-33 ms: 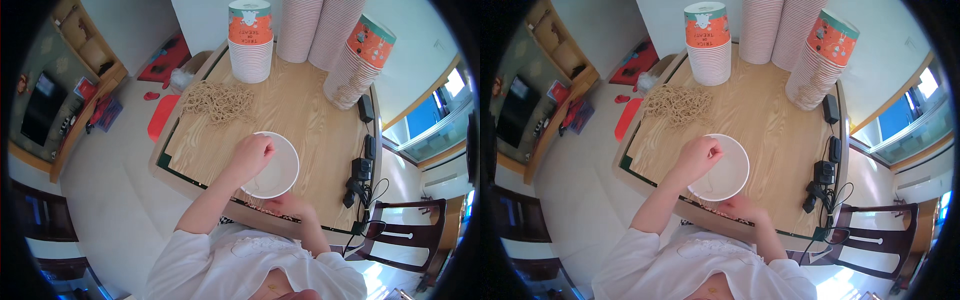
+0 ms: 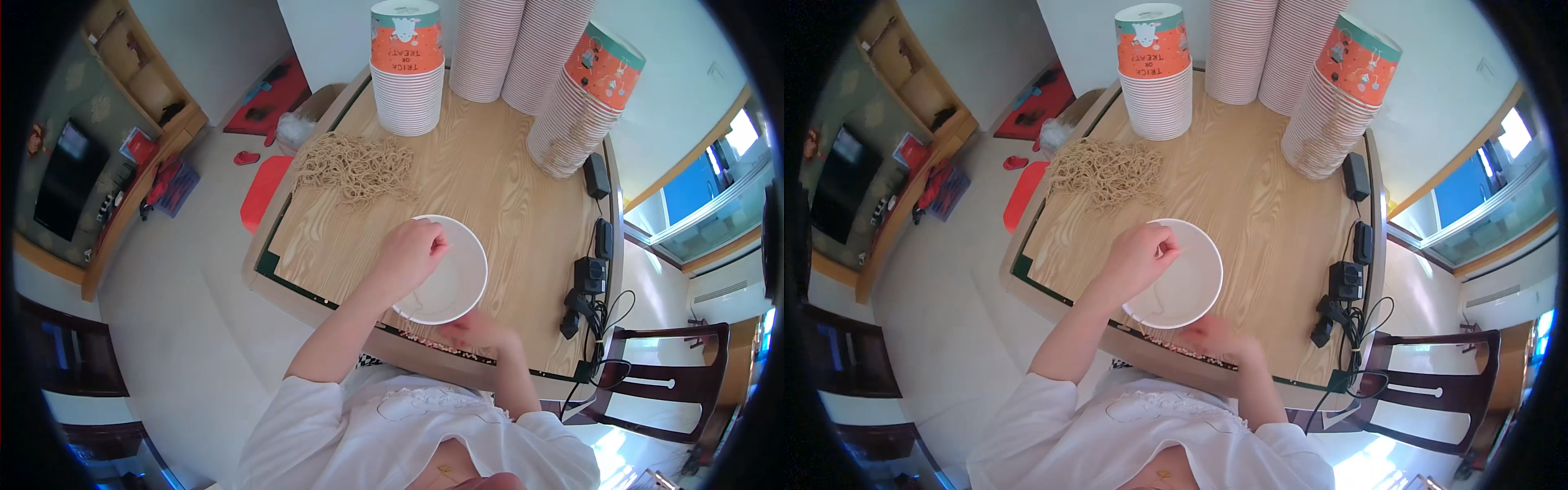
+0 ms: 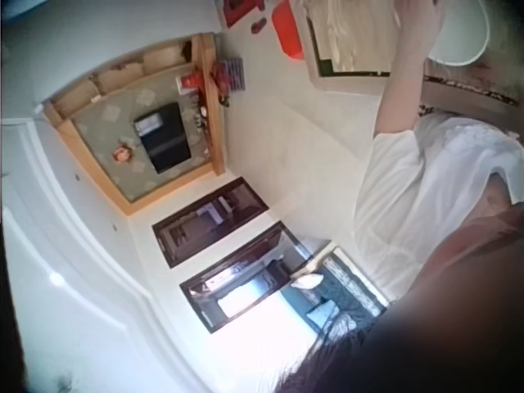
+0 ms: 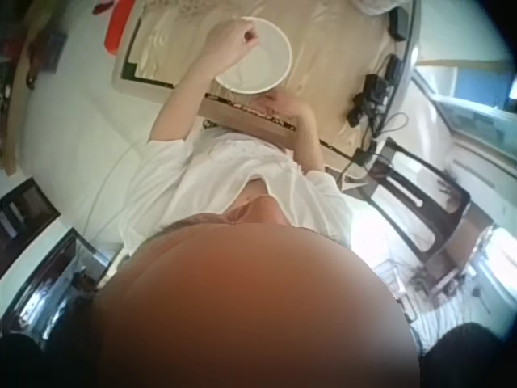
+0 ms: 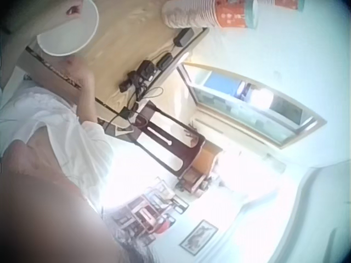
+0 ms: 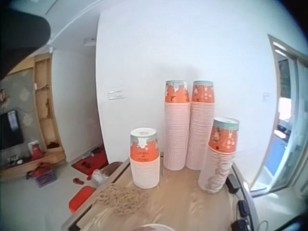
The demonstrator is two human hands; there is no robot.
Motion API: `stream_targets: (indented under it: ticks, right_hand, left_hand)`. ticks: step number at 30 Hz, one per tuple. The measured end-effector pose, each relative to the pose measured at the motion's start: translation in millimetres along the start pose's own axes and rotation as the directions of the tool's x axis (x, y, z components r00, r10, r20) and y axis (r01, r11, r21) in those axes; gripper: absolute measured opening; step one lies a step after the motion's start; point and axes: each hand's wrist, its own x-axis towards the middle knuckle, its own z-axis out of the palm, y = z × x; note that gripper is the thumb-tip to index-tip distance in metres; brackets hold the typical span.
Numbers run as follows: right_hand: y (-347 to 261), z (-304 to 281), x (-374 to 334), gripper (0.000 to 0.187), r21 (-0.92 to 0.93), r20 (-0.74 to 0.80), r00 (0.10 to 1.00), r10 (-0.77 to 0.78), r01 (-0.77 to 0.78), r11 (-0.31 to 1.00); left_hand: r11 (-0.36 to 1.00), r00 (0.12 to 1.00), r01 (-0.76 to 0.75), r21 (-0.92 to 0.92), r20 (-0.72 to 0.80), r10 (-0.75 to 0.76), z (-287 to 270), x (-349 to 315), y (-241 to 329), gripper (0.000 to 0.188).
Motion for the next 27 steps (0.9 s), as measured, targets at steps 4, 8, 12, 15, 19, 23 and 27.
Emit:
stream_targets:
  ticks: [4,8,12,15,19,23,27]
  right_hand:
    - [17.2,-47.2,-10.1,0.027,-0.032,-0.167,0.985,0.032,-0.038,0.999]
    - [6.7,-63.4,-12.5,0.012,0.109,-0.682,0.713,-0.165,0.322,0.94]
    - [-57.1,-56.3,-23.9,0.018,-0.026,-0.754,0.489,-0.439,0.645,0.764]
    - [-73.0,-56.6,-22.6,0.023,0.033,-0.653,0.523,-0.548,0.742,0.669]
    - [-68.7,-59.9,-17.3,0.02,-0.089,-0.609,0.522,-0.598,0.704,0.704]
    - [-71.4,-58.7,-18.3,0.013,-0.169,-0.633,0.496,-0.595,0.661,0.731]
    - [-76.0,-56.8,-17.6,0.008,-0.13,-0.674,0.481,-0.56,0.67,0.731]
  left_hand:
    - [0.999,0.999,-0.009,-0.04,-0.038,0.007,1.1,2.7,5.5,0.012]
    - [0.968,1.0,0.005,-0.249,0.018,-0.001,-5.7,7.5,12.7,0.009]
    - [0.656,0.961,0.19,-0.73,0.275,0.027,-4.8,7.5,4.5,0.008]
    - [0.581,0.939,0.221,-0.783,0.332,0.09,-4.9,6.7,8.0,0.005]
    - [0.607,0.936,0.22,-0.764,0.34,0.089,-2.0,5.8,8.4,0.005]
    - [0.604,0.933,0.242,-0.759,0.353,0.07,0.4,4.2,10.7,0.007]
    - [0.632,0.937,0.244,-0.735,0.348,0.044,-3.7,3.9,20.2,0.008]
